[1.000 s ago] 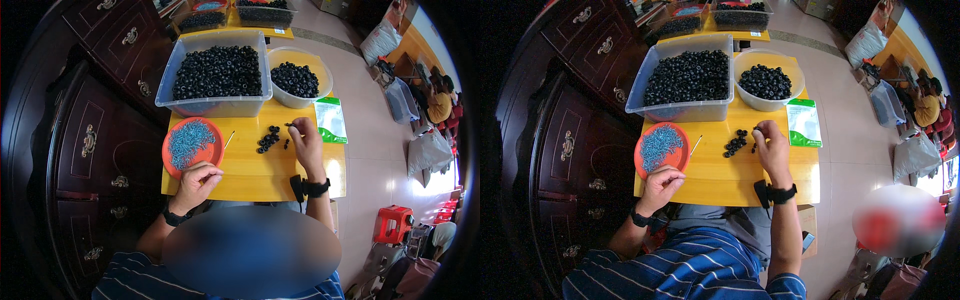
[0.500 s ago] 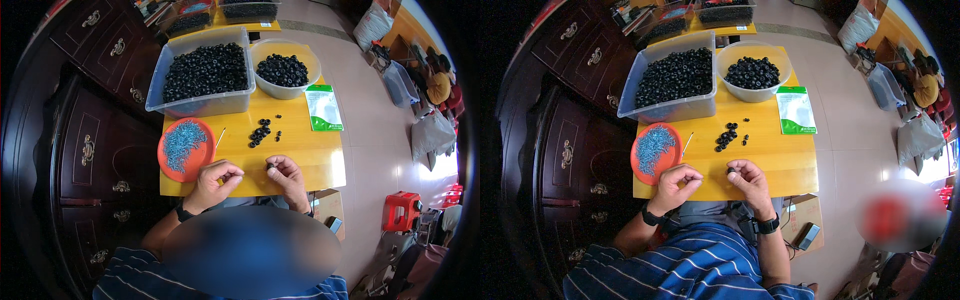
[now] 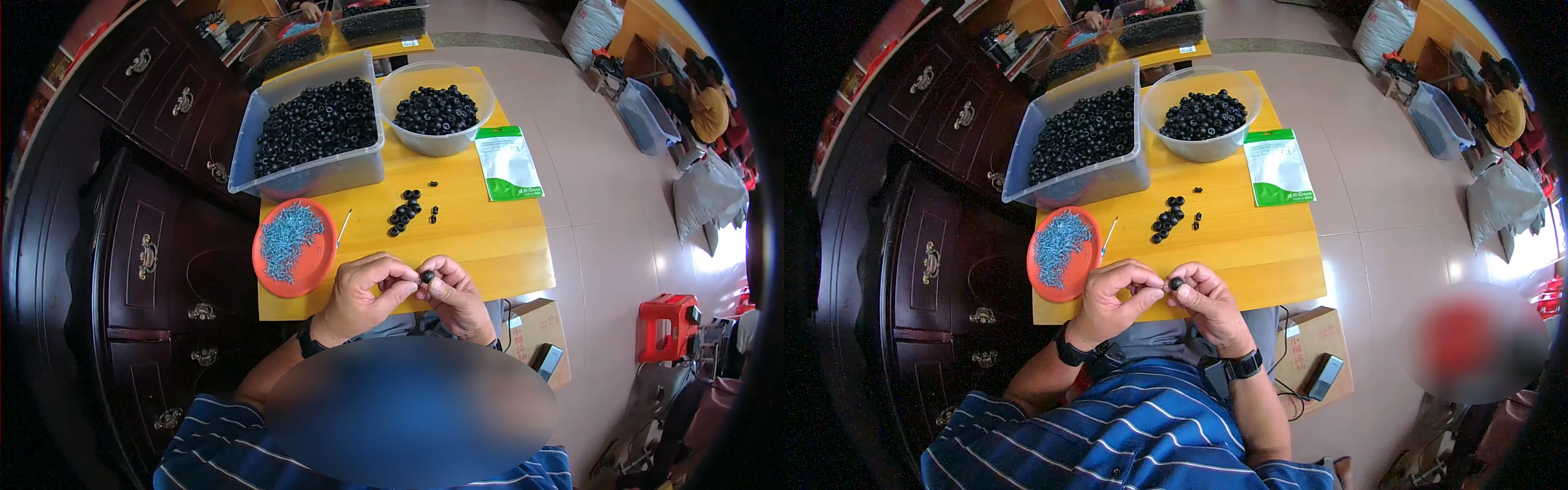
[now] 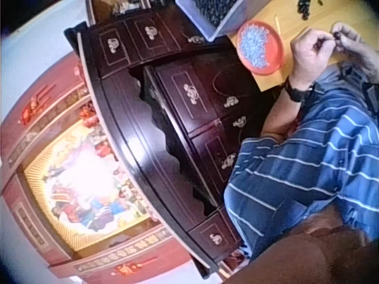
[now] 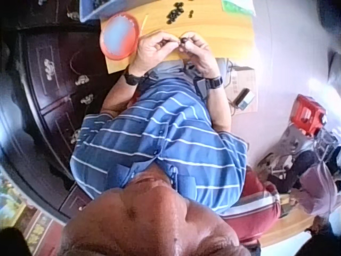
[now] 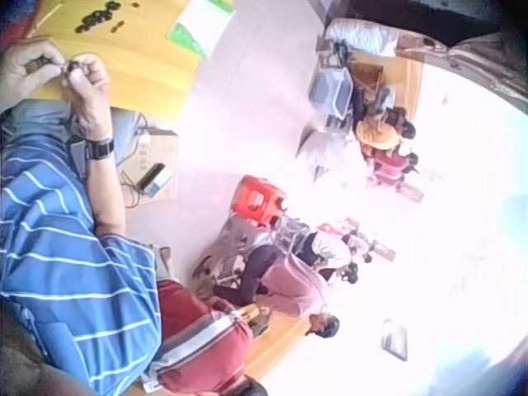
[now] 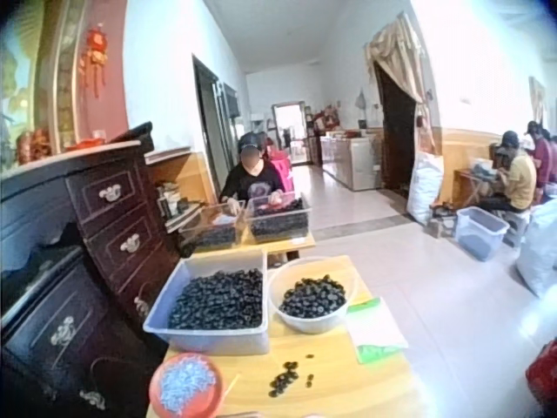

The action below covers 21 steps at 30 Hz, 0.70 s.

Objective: The recorder is sorting and inspecting small black plastic or rubber components at a table, using tweezers for fine manipulation.

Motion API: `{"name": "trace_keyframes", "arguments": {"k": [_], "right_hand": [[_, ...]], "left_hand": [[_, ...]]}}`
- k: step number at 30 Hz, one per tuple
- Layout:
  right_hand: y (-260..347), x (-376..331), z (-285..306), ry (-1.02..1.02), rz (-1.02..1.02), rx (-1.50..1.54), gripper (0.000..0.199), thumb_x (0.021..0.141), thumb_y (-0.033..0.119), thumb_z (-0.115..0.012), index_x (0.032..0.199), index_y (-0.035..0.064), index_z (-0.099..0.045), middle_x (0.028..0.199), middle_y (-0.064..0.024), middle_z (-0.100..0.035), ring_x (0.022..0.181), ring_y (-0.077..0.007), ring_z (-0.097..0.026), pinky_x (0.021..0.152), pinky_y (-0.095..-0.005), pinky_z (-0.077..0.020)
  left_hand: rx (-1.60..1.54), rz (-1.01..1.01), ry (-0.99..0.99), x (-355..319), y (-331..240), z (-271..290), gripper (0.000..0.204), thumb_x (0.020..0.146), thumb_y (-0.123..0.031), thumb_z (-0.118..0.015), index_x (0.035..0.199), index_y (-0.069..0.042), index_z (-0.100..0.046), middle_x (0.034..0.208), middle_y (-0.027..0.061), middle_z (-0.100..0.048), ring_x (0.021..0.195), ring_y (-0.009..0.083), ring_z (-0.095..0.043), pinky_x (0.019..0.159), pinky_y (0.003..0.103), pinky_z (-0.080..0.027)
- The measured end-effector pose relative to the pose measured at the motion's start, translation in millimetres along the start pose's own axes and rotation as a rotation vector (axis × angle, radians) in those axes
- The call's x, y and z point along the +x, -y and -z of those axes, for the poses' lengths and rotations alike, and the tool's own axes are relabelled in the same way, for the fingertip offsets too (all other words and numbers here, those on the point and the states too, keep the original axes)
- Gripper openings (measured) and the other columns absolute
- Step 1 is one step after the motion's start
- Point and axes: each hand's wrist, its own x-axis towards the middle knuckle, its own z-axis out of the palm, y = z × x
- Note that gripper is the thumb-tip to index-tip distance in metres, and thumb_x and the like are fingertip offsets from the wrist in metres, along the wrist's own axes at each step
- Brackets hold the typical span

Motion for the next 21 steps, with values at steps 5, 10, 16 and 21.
{"name": "trace_keyframes", "arguments": {"k": [5, 10, 16, 21], "right_hand": [[2.7, -4.7, -6.2, -0.039, 0.001, -0.052, 0.021, 0.098, 0.011, -0.07, 0.116, 0.0041, -0.063, 0.105, -0.0032, -0.068, 0.095, -0.0124, -0.066, 0.088, -0.0282, -0.0537], [13.0, -8.4, -15.4, -0.087, 0.087, -0.168, 0.017, 0.097, 0.003, -0.067, 0.114, 0.0034, -0.063, 0.104, -0.0042, -0.069, 0.095, -0.0117, -0.065, 0.088, -0.0278, -0.0534], [13.6, -9.5, -9.3, -0.149, 0.178, -0.306, 0.017, 0.094, -0.002, -0.067, 0.11, 0.0024, -0.064, 0.099, -0.0018, -0.067, 0.093, -0.0088, -0.063, 0.086, -0.025, -0.0507], [10.1, -8.8, -4.7, -0.173, 0.15, -0.513, 0.018, 0.092, 0.001, -0.071, 0.109, 0.0018, -0.067, 0.092, 0.003, -0.063, 0.085, -0.0052, -0.058, 0.081, -0.0228, -0.049]], "left_hand": [[-0.014, -0.009, 0.01, 0.2, -1.5, -4.8, 0.013, 0.086, 0.005, -0.074, 0.097, 0.0, -0.07, 0.091, 0.0076, -0.071, 0.075, 0.0128, -0.067, 0.065, 0.025, -0.052], [-0.012, 0.025, 0.019, -0.6, -0.4, -7.1, 0.012, 0.087, 0.004, -0.075, 0.097, 0.0, -0.07, 0.091, 0.007, -0.071, 0.075, 0.0126, -0.066, 0.066, 0.025, -0.052], [-0.003, 0.009, 0.016, 6.6, 3.2, -10.2, 0.011, 0.086, 0.004, -0.076, 0.096, 0.0, -0.071, 0.085, 0.0059, -0.069, 0.069, 0.0097, -0.064, 0.061, 0.024, -0.05], [0.004, 0.004, 0.019, 12.8, 1.1, -12.3, 0.012, 0.087, 0.004, -0.075, 0.097, 0.0, -0.071, 0.085, 0.006, -0.07, 0.069, 0.0099, -0.064, 0.062, 0.023, -0.05]]}}
